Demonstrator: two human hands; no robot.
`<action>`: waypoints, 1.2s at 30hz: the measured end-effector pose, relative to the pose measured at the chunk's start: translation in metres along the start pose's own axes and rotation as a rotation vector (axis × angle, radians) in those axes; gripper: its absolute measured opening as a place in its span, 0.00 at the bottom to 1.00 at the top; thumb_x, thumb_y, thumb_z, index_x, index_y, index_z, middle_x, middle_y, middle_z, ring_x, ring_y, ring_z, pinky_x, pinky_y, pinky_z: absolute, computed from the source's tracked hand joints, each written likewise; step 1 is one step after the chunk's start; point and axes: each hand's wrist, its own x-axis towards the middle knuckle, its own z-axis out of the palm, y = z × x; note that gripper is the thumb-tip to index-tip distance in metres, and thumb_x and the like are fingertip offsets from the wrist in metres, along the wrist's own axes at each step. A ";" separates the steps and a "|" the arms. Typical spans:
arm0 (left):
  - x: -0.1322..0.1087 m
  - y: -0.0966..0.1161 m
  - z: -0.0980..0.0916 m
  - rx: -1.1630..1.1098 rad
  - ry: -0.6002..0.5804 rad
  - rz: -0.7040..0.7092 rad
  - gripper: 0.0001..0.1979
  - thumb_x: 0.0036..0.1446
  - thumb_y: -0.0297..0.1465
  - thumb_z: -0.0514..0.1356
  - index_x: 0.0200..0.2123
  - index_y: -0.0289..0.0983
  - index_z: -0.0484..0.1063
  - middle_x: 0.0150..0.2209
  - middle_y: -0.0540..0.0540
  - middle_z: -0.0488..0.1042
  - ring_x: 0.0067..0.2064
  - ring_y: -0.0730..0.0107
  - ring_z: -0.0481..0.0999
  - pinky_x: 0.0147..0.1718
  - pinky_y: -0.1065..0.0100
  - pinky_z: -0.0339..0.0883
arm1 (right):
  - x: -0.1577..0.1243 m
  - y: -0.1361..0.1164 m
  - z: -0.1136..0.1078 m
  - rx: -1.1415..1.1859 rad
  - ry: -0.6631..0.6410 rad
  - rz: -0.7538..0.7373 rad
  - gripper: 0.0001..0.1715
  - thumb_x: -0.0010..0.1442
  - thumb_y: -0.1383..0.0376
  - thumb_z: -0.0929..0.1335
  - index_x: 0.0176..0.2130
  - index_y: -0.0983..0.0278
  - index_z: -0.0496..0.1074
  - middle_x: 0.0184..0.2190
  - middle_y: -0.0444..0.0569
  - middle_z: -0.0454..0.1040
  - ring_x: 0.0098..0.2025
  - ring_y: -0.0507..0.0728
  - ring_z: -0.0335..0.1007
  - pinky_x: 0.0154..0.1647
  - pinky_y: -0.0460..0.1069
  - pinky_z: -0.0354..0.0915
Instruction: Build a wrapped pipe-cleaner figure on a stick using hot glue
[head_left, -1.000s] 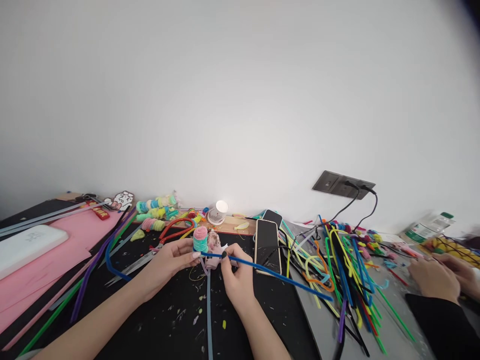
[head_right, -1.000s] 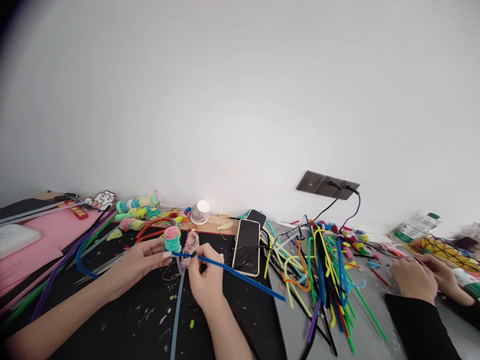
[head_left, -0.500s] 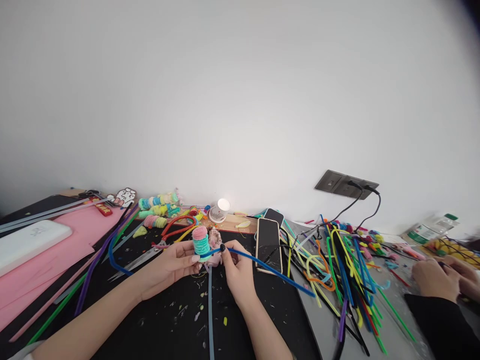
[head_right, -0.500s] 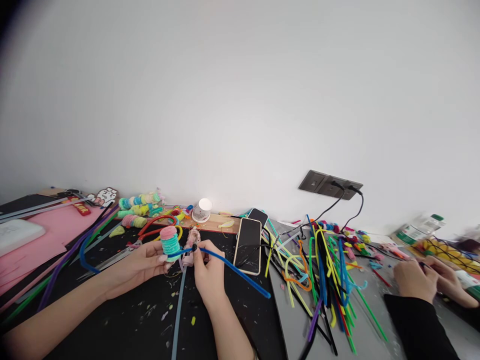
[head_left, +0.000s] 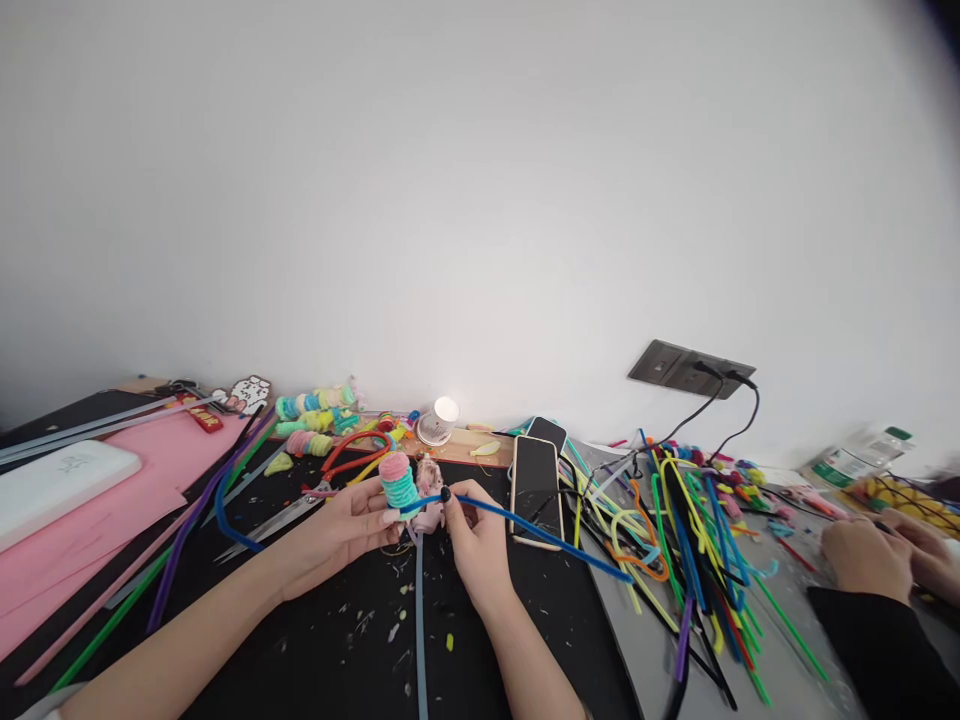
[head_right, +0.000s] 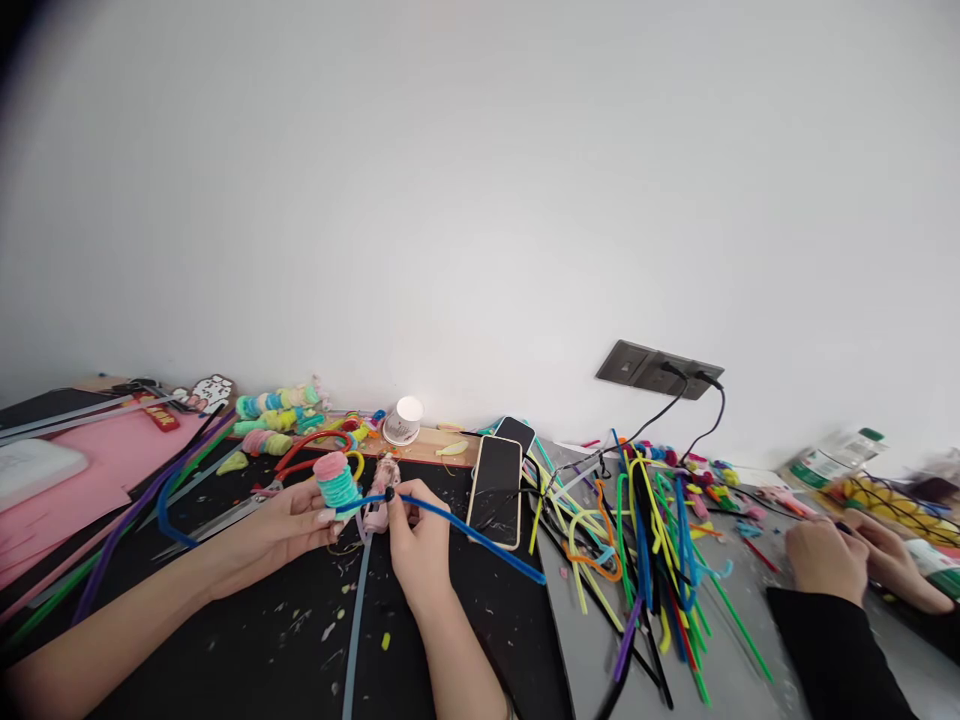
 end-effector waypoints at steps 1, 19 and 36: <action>0.000 0.000 0.000 0.001 0.000 -0.001 0.11 0.50 0.29 0.71 0.39 0.41 0.79 0.34 0.50 0.77 0.34 0.74 0.73 0.37 0.71 0.71 | 0.000 0.000 0.000 0.000 -0.001 -0.001 0.14 0.63 0.58 0.65 0.29 0.64 0.68 0.20 0.41 0.63 0.22 0.50 0.58 0.24 0.44 0.54; -0.001 -0.002 0.000 0.002 0.005 -0.014 0.10 0.46 0.30 0.73 0.31 0.39 0.76 0.31 0.51 0.76 0.33 0.73 0.74 0.37 0.70 0.70 | 0.000 0.002 0.000 0.014 -0.016 0.004 0.14 0.62 0.57 0.65 0.30 0.64 0.69 0.20 0.40 0.62 0.22 0.50 0.56 0.23 0.44 0.53; -0.008 0.002 0.009 0.155 0.004 -0.072 0.17 0.46 0.34 0.72 0.39 0.43 0.72 0.38 0.50 0.77 0.38 0.67 0.77 0.44 0.63 0.69 | 0.004 0.002 0.003 0.275 -0.024 0.091 0.16 0.58 0.52 0.69 0.32 0.63 0.68 0.18 0.38 0.61 0.17 0.48 0.54 0.17 0.44 0.52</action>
